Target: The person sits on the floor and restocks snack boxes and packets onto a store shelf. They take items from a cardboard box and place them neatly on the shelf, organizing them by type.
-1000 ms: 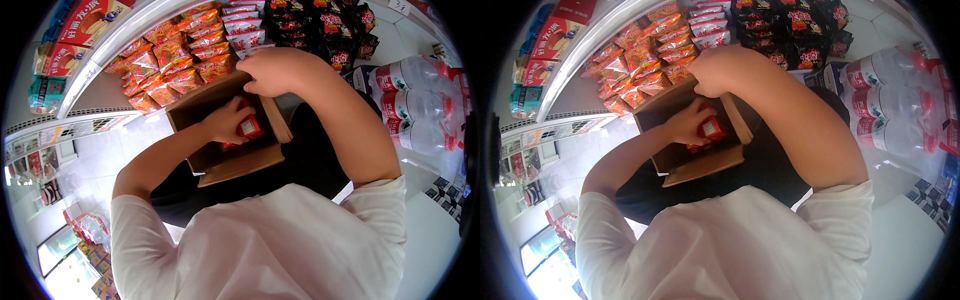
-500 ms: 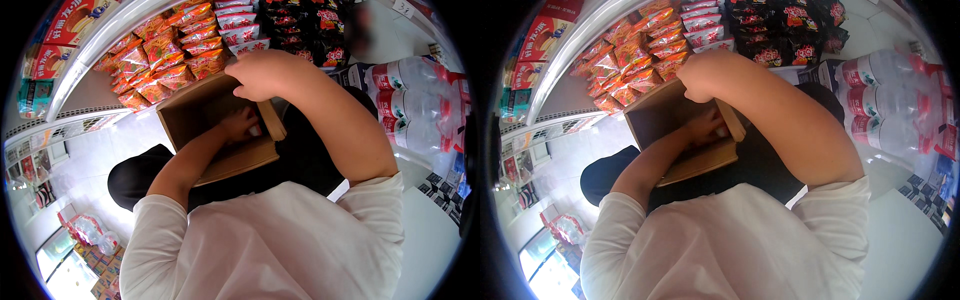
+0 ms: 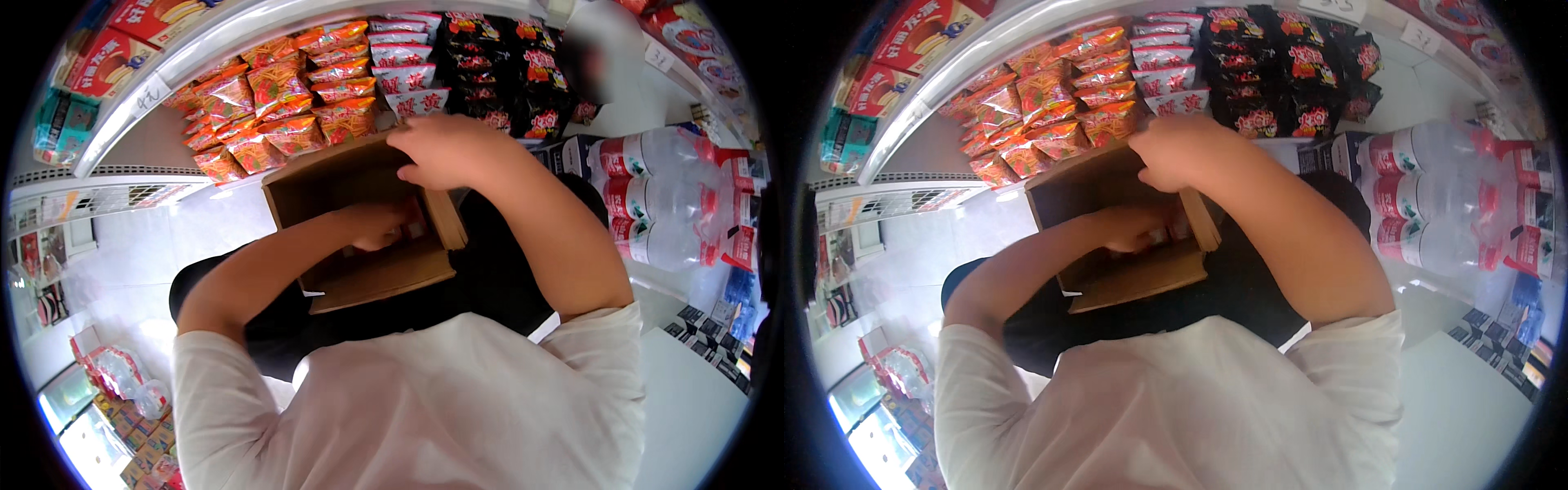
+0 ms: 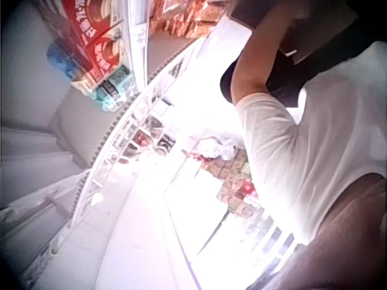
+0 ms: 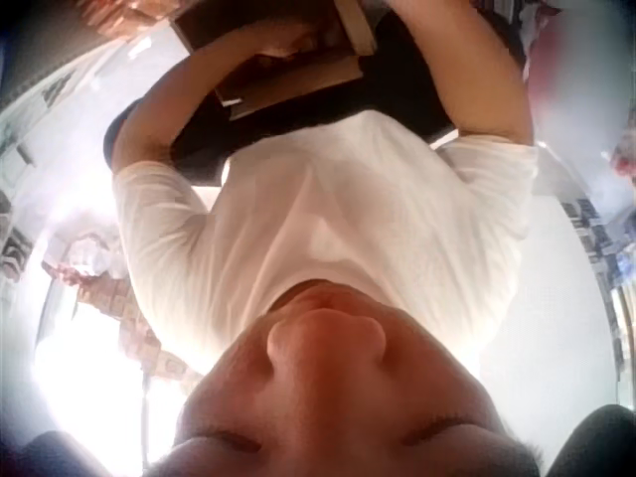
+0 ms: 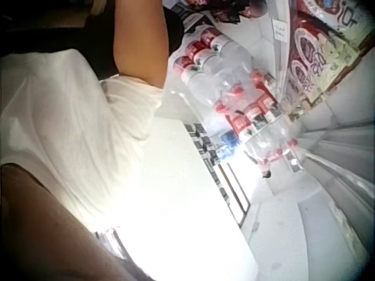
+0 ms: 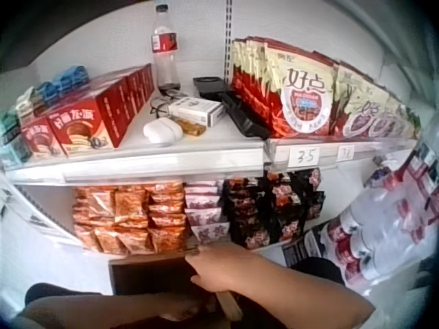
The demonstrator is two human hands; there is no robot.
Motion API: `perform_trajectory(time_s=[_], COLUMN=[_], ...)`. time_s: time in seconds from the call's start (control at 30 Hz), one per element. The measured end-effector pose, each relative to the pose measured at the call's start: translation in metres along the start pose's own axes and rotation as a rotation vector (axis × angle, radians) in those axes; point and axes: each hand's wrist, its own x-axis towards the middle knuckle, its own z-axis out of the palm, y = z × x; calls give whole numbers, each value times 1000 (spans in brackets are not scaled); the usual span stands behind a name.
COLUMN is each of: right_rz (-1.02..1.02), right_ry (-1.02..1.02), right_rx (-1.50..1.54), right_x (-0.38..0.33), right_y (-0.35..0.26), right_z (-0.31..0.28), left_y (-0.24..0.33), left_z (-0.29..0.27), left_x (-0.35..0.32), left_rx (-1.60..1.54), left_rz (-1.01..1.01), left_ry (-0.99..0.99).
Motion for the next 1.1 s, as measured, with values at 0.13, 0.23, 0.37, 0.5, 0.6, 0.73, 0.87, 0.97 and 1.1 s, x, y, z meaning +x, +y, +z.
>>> perform_trajectory(time_s=[0.13, 0.23, 0.37, 0.5, 0.6, 0.73, 0.87, 0.97, 1.1], right_rz=[14, -88, -182, -388, -524, -664, -596, -289, -1], right_ry=[-3, 66, 136, 344, 463, 954, 1214, 1038, 606], right_rx=[37, -25, 107, 247, 322, 112, -394, -576, -368], right_x=[0, -1, -1, 13, 4, -10, 24, 68, 87], right_y=[-5, -13, -25, -32, -68, -110, -122, -102, -106], right_z=[7, 18, 11, -6, -54, -139, -235, -262, -264], left_y=[42, 61, 81, 78, 58, 43, 36, 34, 31], left_z=[-63, -94, -126, -134, -129, -128, -128, -128, -124], left_x=[-85, -149, -198, -213, -216, -212, -207, -200, -200], left_rx=[296, 362, 78, 129, 196, 343, 366, 396, 366], left_rz=[-227, -92, -106, 33, 62, 13, 62, 113, 159], left_ry=[-94, 253, 776, 1140, 1326, 1372, 1308, 1222, 1152])
